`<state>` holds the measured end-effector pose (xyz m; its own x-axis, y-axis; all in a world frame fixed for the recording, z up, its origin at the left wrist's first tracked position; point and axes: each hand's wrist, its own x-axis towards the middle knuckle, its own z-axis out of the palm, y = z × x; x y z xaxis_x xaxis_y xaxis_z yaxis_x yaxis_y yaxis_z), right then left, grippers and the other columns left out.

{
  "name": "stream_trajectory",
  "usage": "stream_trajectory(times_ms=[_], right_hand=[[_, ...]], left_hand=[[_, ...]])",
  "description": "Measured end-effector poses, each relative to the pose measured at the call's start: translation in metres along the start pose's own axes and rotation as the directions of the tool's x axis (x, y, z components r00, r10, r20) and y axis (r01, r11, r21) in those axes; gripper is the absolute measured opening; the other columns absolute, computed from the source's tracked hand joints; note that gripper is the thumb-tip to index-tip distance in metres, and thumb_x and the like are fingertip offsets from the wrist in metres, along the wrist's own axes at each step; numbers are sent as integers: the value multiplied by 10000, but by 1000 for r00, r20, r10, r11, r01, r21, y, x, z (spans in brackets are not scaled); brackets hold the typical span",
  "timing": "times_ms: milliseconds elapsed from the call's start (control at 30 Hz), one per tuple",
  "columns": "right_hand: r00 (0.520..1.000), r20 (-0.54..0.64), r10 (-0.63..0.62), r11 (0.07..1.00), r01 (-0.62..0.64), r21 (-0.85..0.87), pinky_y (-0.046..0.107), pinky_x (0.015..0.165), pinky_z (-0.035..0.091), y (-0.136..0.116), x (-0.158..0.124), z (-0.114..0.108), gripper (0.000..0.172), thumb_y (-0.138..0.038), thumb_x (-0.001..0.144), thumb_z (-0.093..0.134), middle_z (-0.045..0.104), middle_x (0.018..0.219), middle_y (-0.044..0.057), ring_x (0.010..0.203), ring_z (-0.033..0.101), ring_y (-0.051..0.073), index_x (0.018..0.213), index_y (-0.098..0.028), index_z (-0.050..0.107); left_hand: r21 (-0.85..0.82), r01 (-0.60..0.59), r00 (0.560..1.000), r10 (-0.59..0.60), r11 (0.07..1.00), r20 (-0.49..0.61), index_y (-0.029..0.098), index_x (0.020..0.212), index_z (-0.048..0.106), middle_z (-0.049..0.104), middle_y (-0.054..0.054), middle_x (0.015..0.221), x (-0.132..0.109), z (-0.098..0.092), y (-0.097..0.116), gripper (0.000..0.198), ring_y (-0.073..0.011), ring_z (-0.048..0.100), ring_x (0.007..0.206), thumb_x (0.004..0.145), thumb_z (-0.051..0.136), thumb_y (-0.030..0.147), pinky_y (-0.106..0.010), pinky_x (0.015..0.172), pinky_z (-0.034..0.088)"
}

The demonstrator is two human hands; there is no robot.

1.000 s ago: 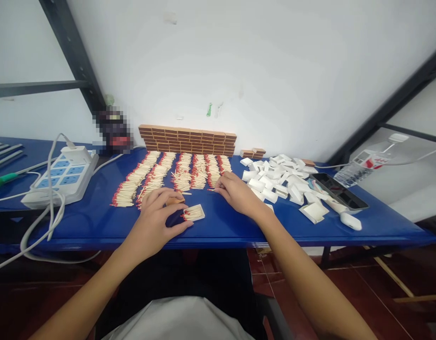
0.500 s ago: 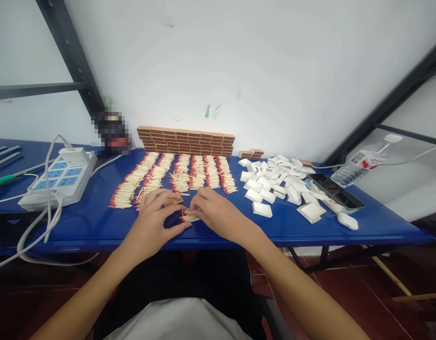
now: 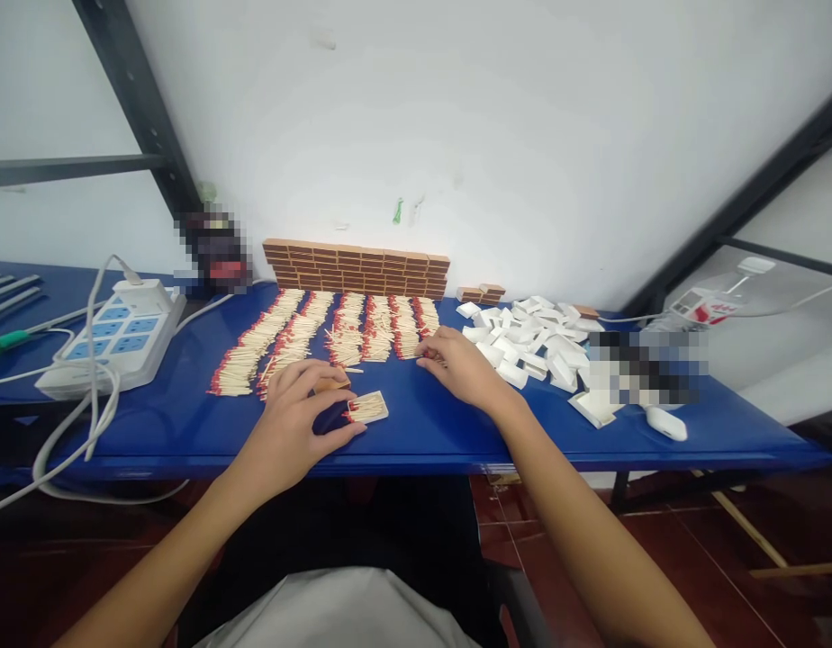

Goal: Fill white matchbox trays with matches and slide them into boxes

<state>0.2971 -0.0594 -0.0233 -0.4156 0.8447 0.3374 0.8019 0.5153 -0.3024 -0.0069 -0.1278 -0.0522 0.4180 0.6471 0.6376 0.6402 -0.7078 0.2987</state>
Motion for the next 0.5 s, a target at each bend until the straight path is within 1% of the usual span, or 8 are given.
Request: stream_trajectory(times_ms=[167, 333, 433, 500], right_hand=[[1000, -2, -23, 999, 23, -25, 399, 824, 486, -2, 3, 8, 124, -260, 1009, 610, 612, 953, 82, 924, 609, 270, 1051, -207, 713], [999, 11, -36, 999, 36, 5, 374, 823, 480, -2, 5, 9, 131, -215, 1020, 569, 610, 958, 81, 912, 601, 250, 983, -202, 694], [999, 11, -36, 999, 36, 15, 363, 809, 487, -3, 4, 9, 128, -219, 1023, 571, 607, 980, 86, 898, 602, 239, 970, -198, 685], [999, -1, -32, 999, 32, 28, 364, 805, 493, -3, 3, 10, 115, -242, 1026, 583, 605, 992, 87, 878, 601, 233, 994, -202, 685]], left_hand=[[0, 1, 1000, -1, 1000, -1, 217, 1042, 773, 708, -95, 1260, 0, -1, 1, 233, -339, 567, 1278, 861, 882, 316, -560, 1099, 405], [4, -8, 1000, 8, 1000, -4, 221, 1050, 772, 705, -96, 1264, 0, -1, 1, 235, -331, 563, 1276, 866, 879, 321, -547, 1096, 404], [4, -6, 1000, 6, 1000, -1, 225, 1049, 772, 702, -91, 1265, 0, 0, 0, 228, -325, 557, 1280, 874, 872, 332, -543, 1108, 395], [4, 0, 1000, 0, 1000, 4, 227, 1050, 772, 703, -89, 1265, 0, 0, 0, 226, -323, 556, 1282, 876, 870, 333, -542, 1114, 392]])
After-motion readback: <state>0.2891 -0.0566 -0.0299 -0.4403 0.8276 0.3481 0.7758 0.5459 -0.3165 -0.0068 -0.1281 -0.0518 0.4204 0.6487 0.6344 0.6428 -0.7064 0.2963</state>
